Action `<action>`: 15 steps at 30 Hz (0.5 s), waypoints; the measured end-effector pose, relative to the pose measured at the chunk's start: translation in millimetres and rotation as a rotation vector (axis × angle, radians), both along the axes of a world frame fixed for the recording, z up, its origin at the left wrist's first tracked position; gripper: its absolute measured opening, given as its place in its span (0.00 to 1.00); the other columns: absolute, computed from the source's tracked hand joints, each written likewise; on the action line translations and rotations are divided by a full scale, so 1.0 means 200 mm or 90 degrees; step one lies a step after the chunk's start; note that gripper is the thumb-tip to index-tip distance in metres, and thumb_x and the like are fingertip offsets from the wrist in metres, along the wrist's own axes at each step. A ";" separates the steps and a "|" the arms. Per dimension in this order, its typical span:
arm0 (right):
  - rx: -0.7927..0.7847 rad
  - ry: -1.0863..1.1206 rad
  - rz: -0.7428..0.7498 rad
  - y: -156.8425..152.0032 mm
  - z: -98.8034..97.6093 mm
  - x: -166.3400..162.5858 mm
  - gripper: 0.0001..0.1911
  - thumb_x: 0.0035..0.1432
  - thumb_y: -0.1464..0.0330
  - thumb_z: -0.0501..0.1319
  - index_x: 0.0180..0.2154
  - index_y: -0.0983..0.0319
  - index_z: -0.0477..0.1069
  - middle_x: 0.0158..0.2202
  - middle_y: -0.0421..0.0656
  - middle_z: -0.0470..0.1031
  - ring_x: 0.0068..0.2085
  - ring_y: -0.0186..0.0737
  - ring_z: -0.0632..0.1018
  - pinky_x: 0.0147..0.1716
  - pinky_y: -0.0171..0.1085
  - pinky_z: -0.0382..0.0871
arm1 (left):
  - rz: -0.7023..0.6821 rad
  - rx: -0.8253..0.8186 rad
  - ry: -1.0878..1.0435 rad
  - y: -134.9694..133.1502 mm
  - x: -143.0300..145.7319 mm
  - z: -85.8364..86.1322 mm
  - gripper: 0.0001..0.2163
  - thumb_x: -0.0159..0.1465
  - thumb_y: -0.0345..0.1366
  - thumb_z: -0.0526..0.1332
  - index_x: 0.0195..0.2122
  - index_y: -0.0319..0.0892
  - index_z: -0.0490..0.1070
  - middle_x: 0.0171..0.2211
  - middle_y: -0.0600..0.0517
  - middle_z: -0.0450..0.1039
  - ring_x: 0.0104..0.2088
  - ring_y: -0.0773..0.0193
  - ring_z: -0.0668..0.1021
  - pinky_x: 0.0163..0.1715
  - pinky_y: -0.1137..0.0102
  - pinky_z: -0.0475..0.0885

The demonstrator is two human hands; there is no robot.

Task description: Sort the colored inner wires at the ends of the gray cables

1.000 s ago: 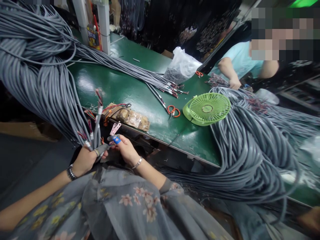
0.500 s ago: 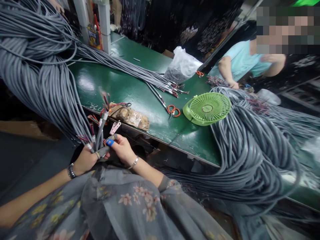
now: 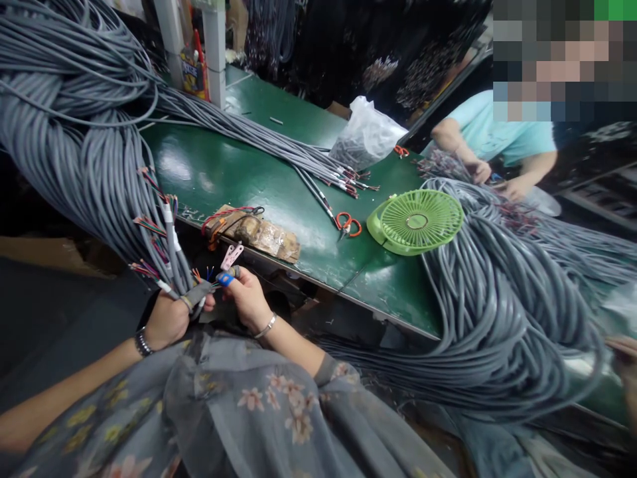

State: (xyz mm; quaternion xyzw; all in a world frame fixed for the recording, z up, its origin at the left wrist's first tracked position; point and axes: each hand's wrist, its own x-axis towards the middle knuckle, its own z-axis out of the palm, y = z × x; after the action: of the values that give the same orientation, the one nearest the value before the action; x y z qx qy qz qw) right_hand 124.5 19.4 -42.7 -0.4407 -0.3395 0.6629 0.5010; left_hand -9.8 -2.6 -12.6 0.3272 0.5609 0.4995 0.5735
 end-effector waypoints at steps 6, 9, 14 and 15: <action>-0.092 0.117 -0.007 0.05 -0.01 0.05 0.22 0.51 0.49 0.70 0.27 0.60 0.69 0.22 0.35 0.69 0.23 0.31 0.66 0.24 0.32 0.66 | -0.019 0.013 -0.049 0.01 0.01 0.08 0.13 0.40 0.39 0.76 0.23 0.41 0.74 0.15 0.56 0.75 0.17 0.67 0.74 0.18 0.73 0.72; -0.144 0.149 0.027 0.11 0.02 0.09 0.28 0.58 0.42 0.62 0.30 0.61 0.72 0.25 0.39 0.72 0.24 0.31 0.69 0.25 0.32 0.68 | -0.027 0.000 -0.067 0.02 0.02 0.10 0.14 0.39 0.38 0.76 0.22 0.41 0.74 0.15 0.56 0.74 0.17 0.67 0.74 0.18 0.73 0.71; -0.106 0.142 0.054 0.18 0.07 0.07 0.28 0.57 0.42 0.64 0.31 0.61 0.75 0.24 0.38 0.72 0.24 0.31 0.69 0.25 0.31 0.68 | -0.070 0.001 -0.055 0.04 0.04 0.09 0.12 0.40 0.40 0.76 0.20 0.42 0.74 0.14 0.55 0.73 0.17 0.68 0.72 0.17 0.73 0.69; -0.100 0.141 0.047 0.19 0.08 0.06 0.27 0.56 0.43 0.66 0.31 0.61 0.75 0.23 0.38 0.72 0.24 0.31 0.69 0.25 0.31 0.68 | -0.084 0.003 -0.051 0.04 0.05 0.09 0.12 0.40 0.40 0.76 0.19 0.42 0.74 0.14 0.56 0.72 0.16 0.68 0.71 0.17 0.73 0.69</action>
State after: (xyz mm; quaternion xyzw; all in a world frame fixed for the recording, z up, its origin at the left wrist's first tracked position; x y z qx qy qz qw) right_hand 136.3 56.4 -27.1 -0.3898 -0.2448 0.7500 0.4749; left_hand -0.4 6.4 5.8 0.3444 0.5136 0.4744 0.6265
